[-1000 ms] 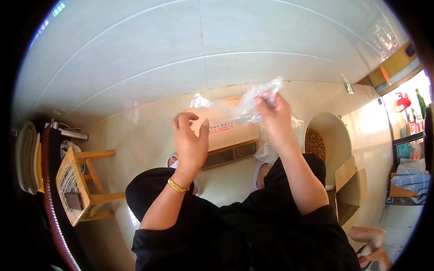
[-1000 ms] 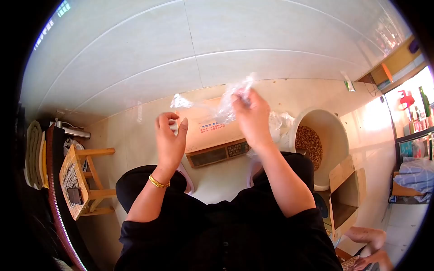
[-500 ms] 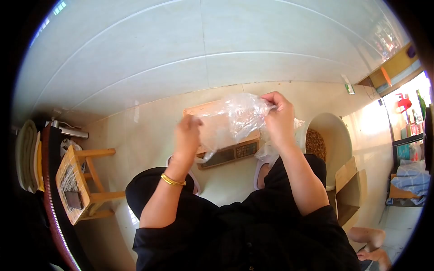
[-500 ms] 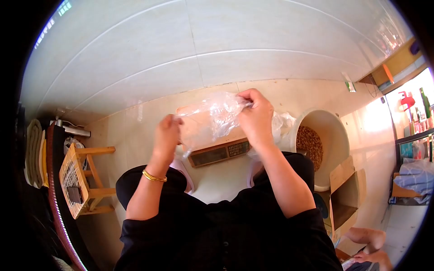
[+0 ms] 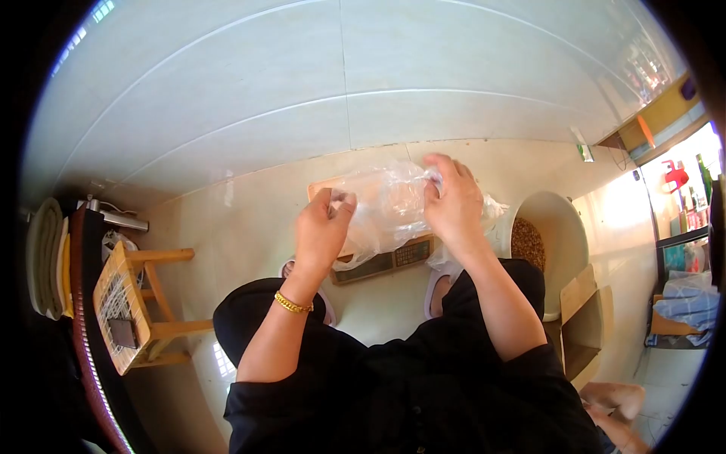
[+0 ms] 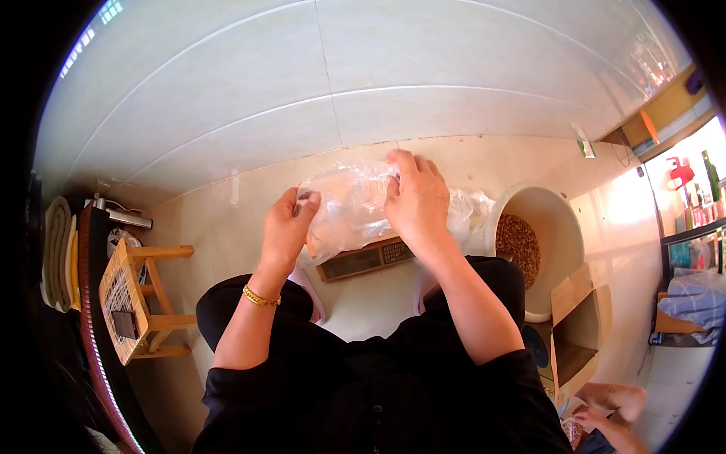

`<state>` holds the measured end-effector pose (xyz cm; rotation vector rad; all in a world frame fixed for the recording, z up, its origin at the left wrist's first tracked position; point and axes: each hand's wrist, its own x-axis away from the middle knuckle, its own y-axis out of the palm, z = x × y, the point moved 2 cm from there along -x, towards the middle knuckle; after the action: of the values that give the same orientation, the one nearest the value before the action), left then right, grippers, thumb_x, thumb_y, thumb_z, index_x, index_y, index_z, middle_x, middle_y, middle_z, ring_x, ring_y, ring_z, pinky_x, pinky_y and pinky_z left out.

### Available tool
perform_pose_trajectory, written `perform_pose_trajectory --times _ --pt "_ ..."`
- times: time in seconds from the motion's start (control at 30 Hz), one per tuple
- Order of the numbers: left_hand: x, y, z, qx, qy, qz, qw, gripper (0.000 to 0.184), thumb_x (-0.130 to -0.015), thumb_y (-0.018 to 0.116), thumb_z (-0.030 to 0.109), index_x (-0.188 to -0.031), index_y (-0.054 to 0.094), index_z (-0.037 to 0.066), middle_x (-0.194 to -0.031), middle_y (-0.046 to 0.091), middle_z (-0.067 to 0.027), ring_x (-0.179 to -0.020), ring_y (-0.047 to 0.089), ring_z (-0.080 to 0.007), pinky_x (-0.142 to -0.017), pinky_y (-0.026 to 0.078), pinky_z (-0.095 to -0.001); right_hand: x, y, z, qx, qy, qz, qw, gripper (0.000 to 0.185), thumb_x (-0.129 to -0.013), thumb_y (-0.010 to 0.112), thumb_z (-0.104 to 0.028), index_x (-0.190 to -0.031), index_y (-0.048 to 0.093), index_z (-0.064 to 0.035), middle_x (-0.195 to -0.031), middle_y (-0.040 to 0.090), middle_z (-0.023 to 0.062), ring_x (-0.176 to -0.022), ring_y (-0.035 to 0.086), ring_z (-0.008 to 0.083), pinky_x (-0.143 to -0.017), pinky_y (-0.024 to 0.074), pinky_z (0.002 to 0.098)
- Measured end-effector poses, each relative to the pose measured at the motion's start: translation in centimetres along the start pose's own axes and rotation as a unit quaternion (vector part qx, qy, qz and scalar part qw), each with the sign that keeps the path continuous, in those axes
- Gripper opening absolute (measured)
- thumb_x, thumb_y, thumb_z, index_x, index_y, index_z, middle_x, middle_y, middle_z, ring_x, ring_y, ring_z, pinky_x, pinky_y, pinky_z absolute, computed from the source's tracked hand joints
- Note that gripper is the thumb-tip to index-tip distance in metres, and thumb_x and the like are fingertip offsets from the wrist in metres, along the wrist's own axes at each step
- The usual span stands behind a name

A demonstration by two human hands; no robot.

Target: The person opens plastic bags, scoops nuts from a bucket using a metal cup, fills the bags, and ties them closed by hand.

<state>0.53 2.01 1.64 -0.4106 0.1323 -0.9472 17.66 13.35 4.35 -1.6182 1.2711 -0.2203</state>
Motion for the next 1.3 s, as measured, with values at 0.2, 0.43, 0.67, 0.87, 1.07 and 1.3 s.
perform_pose_trajectory --times 0.2,0.43,0.67,0.87,1.07,1.3 --pt "0.1 -1.3 0.7 0.079 0.013 0.013 0.997 0.033 -0.085 0.058 0.003 -0.118 0.054 0.004 -0.078 0.047 -0.0005 -0.062 0.042 -0.0064 -0.055 0.04 -0.0227 -0.8 -1.5 0.6 -0.202 0.181 0.021 0.962 0.016 -0.08 0.059 -0.002 -0.096 0.062 -0.0037 -0.09 0.064 0.0136 -0.071 0.061 0.0271 -0.066 0.0491 0.0334" --pt "0.6 -1.6 0.1 -0.256 0.307 0.107 0.91 0.04 -0.082 0.045 -0.009 -0.117 0.056 0.007 -0.096 0.058 -0.0137 -0.08 0.059 -0.0237 -0.066 0.049 -0.0323 0.4 -1.1 0.1 -0.115 -0.212 0.161 0.957 0.025 -0.078 0.051 0.005 -0.097 0.062 -0.0066 -0.088 0.064 0.0115 -0.073 0.06 0.0267 -0.065 0.0483 0.0366" --pt "1.5 0.9 -3.1 -0.421 0.146 -0.193 0.874 0.035 -0.081 0.051 0.003 -0.114 0.057 0.01 -0.086 0.063 -0.0181 -0.082 0.061 -0.0354 -0.07 0.049 -0.0429 2.3 1.8 1.9 0.11 -0.083 -0.352 0.926 0.024 -0.073 0.055 -0.001 -0.096 0.063 -0.0059 -0.084 0.063 0.0144 -0.079 0.062 0.0335 -0.065 0.0482 0.0427" --pt "1.1 -0.2 0.3 -0.219 0.121 -0.078 0.965 0.038 -0.085 0.053 0.007 -0.122 0.051 0.006 -0.085 0.062 -0.0164 -0.076 0.064 -0.0248 -0.067 0.05 -0.0352 0.6 1.2 1.2 0.046 -0.009 -0.115 0.992 0.024 -0.073 0.056 -0.001 -0.096 0.063 -0.0058 -0.08 0.062 0.0122 -0.077 0.063 0.0291 -0.064 0.0486 0.0409" --pt "0.6 -0.4 0.9 0.247 -0.083 -0.188 0.947 0.036 -0.089 0.049 0.007 -0.124 0.049 0.005 -0.085 0.058 -0.0042 -0.07 0.059 -0.0106 -0.064 0.047 -0.0243 -0.3 0.1 0.9 -0.031 0.037 -0.038 0.998 0.018 -0.083 0.052 -0.002 -0.096 0.064 -0.0074 -0.087 0.063 0.0129 -0.073 0.061 0.0317 -0.066 0.0477 0.0392" --pt "-0.1 -1.8 0.6 0.415 -0.098 -0.107 0.898 0.029 -0.09 0.051 0.01 -0.118 0.055 0.004 -0.104 0.06 -0.0078 -0.063 0.057 -0.01 -0.062 0.047 -0.0227 -2.0 -1.1 3.9 -0.044 0.069 0.039 0.996 0.022 -0.078 0.055 0.0 -0.097 0.064 -0.0052 -0.085 0.062 0.0134 -0.077 0.061 0.0298 -0.069 0.0476 0.0385"
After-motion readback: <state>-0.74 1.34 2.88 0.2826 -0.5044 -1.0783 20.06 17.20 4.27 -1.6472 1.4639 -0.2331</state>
